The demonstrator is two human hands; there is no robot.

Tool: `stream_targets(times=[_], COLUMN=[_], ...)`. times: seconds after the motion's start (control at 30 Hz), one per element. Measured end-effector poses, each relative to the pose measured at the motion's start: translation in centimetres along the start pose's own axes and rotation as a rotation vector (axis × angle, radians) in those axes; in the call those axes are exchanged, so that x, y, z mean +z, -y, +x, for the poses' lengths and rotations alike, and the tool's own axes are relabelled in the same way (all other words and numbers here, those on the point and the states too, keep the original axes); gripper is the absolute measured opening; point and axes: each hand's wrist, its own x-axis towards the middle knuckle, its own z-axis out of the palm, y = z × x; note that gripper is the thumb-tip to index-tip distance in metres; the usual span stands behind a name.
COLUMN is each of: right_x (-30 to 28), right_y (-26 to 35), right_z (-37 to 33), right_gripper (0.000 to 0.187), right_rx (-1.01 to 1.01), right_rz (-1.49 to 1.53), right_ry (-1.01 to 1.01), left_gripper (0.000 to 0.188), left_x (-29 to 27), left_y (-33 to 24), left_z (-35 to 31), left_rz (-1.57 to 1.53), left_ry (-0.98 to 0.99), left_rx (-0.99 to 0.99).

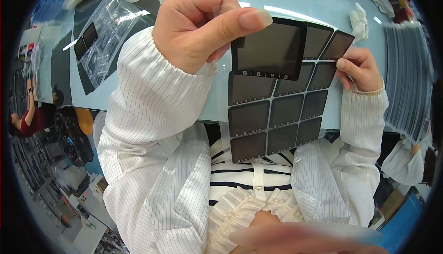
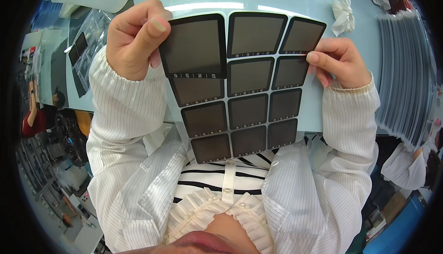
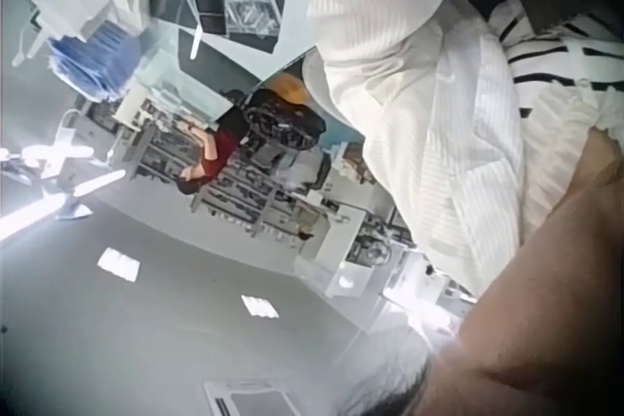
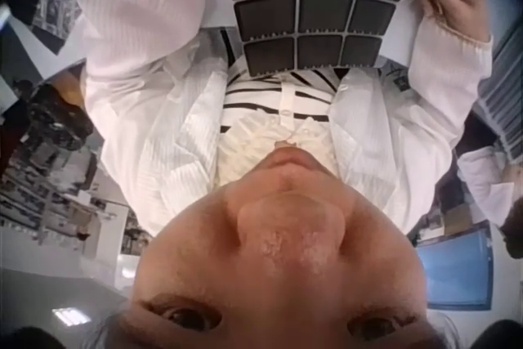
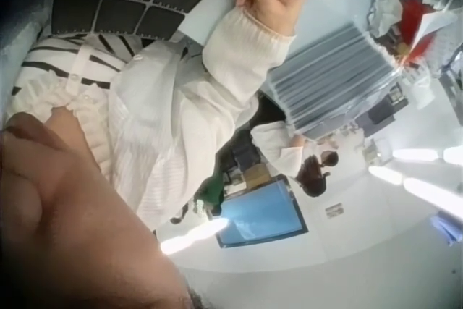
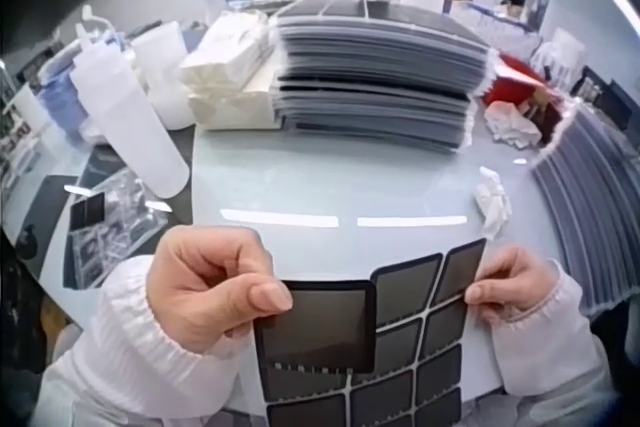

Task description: Cleaning and inspecting small square electronic components on a grid sheet at a manufacturing workstation.

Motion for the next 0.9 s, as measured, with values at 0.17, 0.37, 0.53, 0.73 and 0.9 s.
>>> stream_targets(times=[0.17,0.37,0.53,0.73,0.9], right_x=[-1.0,-1.1,-0.8,-1.0,-1.5], right_y=[-0.4,-0.1,-0.1,-0.6,-1.0], right_z=[0.0,-0.2,-0.4,-0.3,-0.1], right_gripper=[0.025,0.023,0.024,0.023,0.023], right_rx=[-0.005,0.007,-0.016,-0.018,-0.027], right_rz=[-0.036,-0.043,0.011,0.076,0.077], right_ry=[0.049,0.057,0.036,0.031,-0.015], left_gripper=[0.038,0.04,0.04,0.025,0.068], left_x=[0.7,-0.2,-0.1,0.0,2.1], left_y=[-1.0,-0.3,0.0,0.5,-3.4], left_z=[0.5,0.1,0.2,1.1,1.5], left_rz=[-0.013,0.038,0.112,0.142,0.46], left_ry=[0.086,0.072,-0.024,-0.285,-0.331], left_rx=[0.049,0.081,0.053,-0.014,0.058])
